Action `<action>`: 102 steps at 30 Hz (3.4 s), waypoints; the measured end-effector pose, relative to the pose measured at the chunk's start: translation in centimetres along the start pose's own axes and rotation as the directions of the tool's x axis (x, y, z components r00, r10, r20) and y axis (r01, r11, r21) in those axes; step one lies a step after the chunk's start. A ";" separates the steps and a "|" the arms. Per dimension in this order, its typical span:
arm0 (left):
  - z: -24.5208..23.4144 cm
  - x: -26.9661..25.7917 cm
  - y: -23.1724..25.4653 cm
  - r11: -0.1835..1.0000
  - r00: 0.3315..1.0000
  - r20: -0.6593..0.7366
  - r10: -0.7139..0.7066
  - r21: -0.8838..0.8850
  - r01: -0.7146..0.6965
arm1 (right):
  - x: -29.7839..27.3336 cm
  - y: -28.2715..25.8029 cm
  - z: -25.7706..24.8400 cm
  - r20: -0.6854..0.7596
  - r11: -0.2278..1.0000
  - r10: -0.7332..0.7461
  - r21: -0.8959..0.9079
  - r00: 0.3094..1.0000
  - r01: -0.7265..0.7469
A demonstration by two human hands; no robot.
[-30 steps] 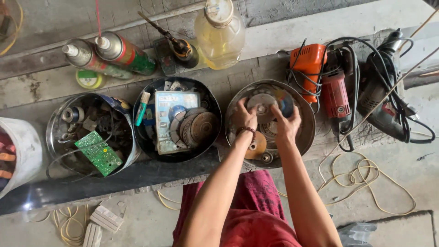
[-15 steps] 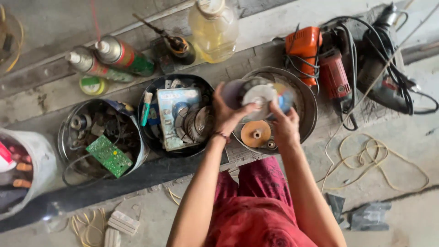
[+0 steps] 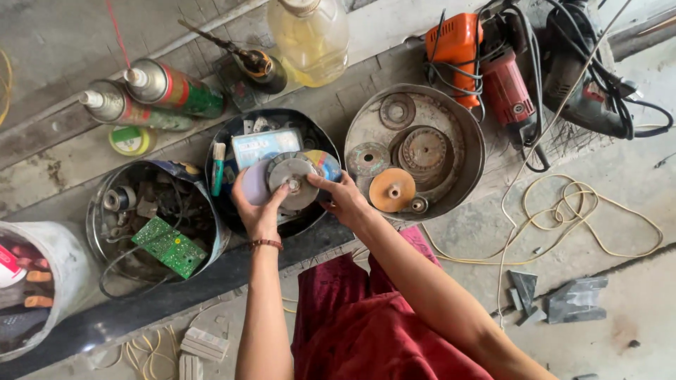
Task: Searching through containers for specific tools and hardware components.
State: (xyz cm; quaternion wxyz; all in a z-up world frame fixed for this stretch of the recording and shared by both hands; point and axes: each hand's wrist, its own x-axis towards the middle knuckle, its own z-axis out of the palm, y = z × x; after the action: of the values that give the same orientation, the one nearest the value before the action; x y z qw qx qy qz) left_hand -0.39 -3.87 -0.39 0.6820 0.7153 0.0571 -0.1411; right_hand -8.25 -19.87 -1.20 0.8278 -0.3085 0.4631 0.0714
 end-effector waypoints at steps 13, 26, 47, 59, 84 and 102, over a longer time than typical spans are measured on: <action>1.2 0.3 1.5 0.923 0.975 -0.061 0.212 0.342 -0.179 | -4.4 -6.0 -8.9 0.011 0.719 -0.551 -0.501 0.835 0.481; 7.4 -2.5 5.5 0.361 0.933 0.010 0.360 0.920 -0.149 | 4.9 -5.7 -22.2 -0.252 0.262 -0.742 -0.962 0.621 -0.077; 20.8 -3.8 -3.3 0.312 0.810 0.586 -0.010 0.772 -0.554 | 4.9 -9.7 -22.7 -0.201 0.192 -0.673 -0.977 0.712 -0.095; 21.2 -3.5 -0.6 0.175 0.787 0.477 -0.391 0.878 -0.446 | 4.7 -9.7 -21.5 -0.270 0.267 -0.690 -0.957 0.672 -0.112; 22.9 -2.9 -10.9 0.061 0.920 0.392 -0.031 0.919 -0.389 | 14.7 -11.3 -18.3 -0.375 0.429 -0.631 -0.898 0.679 -0.097; 17.4 -2.6 1.6 0.719 0.960 0.280 0.016 0.664 -0.206 | 7.5 -11.3 -15.7 -0.079 0.357 -0.843 -0.821 0.532 0.445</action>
State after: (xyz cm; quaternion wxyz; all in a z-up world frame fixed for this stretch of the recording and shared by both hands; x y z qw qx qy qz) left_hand -4.61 -20.97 1.38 0.3771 0.8945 -0.1306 -0.2013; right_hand -10.83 -39.25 -8.24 0.4393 -0.7733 0.4192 -0.1825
